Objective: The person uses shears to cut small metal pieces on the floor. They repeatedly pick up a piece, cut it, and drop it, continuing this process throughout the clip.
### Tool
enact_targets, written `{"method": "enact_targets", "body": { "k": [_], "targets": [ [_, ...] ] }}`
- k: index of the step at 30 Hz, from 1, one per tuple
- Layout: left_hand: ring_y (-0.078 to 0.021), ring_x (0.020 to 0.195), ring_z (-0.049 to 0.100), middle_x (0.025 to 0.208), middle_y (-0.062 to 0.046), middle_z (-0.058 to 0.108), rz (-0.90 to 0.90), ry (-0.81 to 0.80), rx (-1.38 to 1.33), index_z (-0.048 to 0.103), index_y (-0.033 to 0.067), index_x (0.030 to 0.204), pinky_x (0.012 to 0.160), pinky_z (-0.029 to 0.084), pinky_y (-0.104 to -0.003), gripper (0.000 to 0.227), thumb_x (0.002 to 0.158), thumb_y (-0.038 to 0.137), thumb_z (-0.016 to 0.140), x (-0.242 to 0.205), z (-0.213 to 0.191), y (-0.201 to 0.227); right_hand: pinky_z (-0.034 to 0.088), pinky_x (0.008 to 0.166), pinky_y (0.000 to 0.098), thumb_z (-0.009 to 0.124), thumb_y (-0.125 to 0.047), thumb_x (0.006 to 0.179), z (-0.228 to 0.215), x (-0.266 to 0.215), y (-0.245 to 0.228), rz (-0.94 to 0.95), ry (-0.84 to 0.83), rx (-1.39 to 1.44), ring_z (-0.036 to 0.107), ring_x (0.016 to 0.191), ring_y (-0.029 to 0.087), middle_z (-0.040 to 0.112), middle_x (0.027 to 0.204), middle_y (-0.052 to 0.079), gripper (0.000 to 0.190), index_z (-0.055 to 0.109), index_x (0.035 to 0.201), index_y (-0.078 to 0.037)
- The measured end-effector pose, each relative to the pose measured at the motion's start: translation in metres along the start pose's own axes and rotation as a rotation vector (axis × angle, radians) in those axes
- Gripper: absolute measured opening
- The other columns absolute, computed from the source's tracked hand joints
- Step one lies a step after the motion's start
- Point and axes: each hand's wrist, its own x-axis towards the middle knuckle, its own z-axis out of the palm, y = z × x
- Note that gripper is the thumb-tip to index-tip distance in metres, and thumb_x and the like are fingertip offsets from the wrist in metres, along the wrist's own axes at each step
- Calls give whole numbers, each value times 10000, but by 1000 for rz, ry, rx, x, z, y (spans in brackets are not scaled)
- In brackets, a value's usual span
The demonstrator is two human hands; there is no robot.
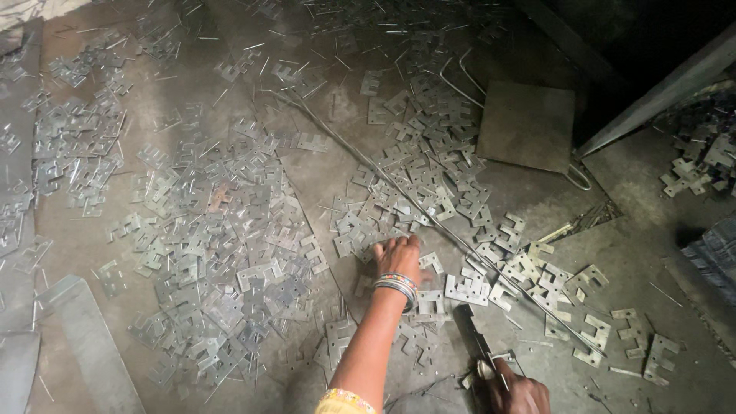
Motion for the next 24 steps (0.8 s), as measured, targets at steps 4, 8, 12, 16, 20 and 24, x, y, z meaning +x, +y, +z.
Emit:
{"method": "enact_targets", "body": {
  "k": [4,8,12,16,20,24],
  "targets": [
    [-309,1290,538,1298,-134,645,-16,-44,-21,662,128,1263,1070,321,-532,692,664,339,936,2,8,-1,591,696,509,713,-307,775,7,1,12,-34,-15,-48,748,713,403,714,668,217,498,673,1264,-226],
    [-289,1051,691,1189,-147,720,-46,115,-333,710,87,1215,953,508,-443,575,708,275,906,-7,15,-14,595,713,504,695,-346,804,17,4,24,-21,-43,-60,758,720,389,726,669,200,489,654,1281,-245],
    [-233,815,736,980,-152,765,-59,451,-757,670,-25,1171,734,576,-370,585,682,185,915,-57,22,-47,595,725,513,691,-374,810,29,5,33,-22,-21,-96,755,746,391,727,690,207,432,658,1219,-236],
    [-170,689,694,807,-120,787,-309,346,-957,726,-15,956,634,564,-333,307,856,249,845,-135,34,-80,585,711,529,700,-424,787,29,15,36,-49,17,-158,739,764,416,736,760,220,560,642,1309,-229],
    [-244,527,735,708,-144,674,-614,161,-1560,617,28,841,492,624,-402,216,874,210,729,-192,67,-91,566,700,526,658,-410,835,21,5,26,-80,-29,-183,723,771,418,742,773,203,518,625,1317,-221],
    [-303,531,721,721,-211,690,-705,136,-1433,594,16,838,485,592,-439,192,893,183,673,-206,104,-103,560,655,514,682,-386,809,8,-13,-11,-249,30,-86,707,716,430,729,750,214,474,649,1247,-209]
  ]
}}
